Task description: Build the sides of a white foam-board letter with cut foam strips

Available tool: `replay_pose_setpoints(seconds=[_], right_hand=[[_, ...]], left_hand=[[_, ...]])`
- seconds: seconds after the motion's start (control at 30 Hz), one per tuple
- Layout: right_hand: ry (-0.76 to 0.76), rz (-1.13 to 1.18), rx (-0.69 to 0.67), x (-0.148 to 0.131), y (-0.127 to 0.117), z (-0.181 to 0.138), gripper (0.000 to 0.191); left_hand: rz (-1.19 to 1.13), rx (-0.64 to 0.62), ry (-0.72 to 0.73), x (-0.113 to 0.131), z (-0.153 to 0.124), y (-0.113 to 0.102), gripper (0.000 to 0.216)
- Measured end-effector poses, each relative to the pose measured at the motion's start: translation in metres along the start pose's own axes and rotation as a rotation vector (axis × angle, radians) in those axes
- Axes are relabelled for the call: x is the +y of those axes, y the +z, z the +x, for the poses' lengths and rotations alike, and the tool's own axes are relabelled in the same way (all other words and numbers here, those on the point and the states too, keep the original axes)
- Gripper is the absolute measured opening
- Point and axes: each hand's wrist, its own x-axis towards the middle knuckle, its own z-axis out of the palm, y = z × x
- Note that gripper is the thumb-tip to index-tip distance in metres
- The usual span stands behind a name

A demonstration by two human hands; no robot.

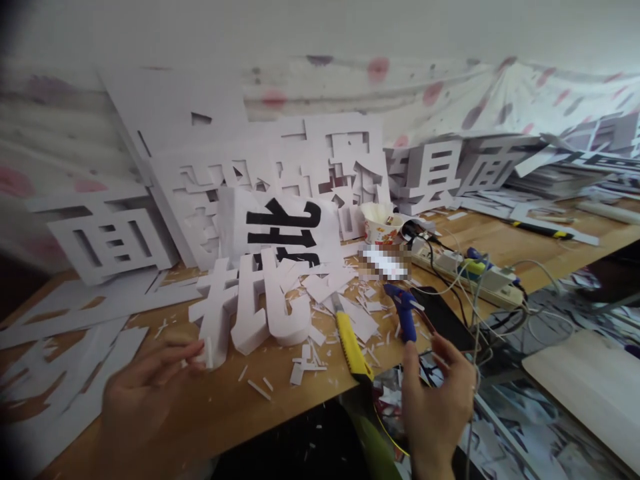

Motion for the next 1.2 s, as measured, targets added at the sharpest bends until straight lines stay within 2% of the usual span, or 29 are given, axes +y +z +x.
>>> replay_pose_setpoints(seconds=[0.1,0.27,0.4,0.47,0.53,0.67,0.87,1.2], right_hand=[[-0.085,0.200,-0.142,-0.028,0.006,-0.025,0.041],[-0.298,0.343,-0.312,-0.066,0.031,-0.065,0.023],[-0.533,0.461,-0.469,-0.090,0.054,-0.102,0.030],[-0.558,0.400,-0.526,-0.094,0.065,-0.116,0.035],[-0.554,0.311,-0.543,-0.092,0.075,-0.124,0.039],[-0.588,0.226,-0.518,-0.083,0.085,-0.123,0.045],[-0.644,0.158,-0.568,-0.077,0.087,-0.121,0.049],[-0.606,0.185,-0.545,-0.077,0.090,-0.123,0.044]], left_hand=[[0.133,-0.084,0.047,-0.006,0.034,-0.013,0.008],[0.350,-0.335,0.077,-0.014,0.113,-0.024,0.014],[0.497,-0.605,0.009,-0.031,0.166,-0.020,0.014],[0.536,-0.717,-0.001,-0.042,0.185,-0.015,0.013],[0.583,-0.775,-0.025,-0.053,0.199,-0.009,0.013],[0.665,-0.844,-0.033,-0.070,0.215,0.003,0.015],[0.720,-0.913,-0.078,-0.086,0.221,0.014,0.013],[0.772,-0.961,-0.097,-0.091,0.224,0.019,0.014]])
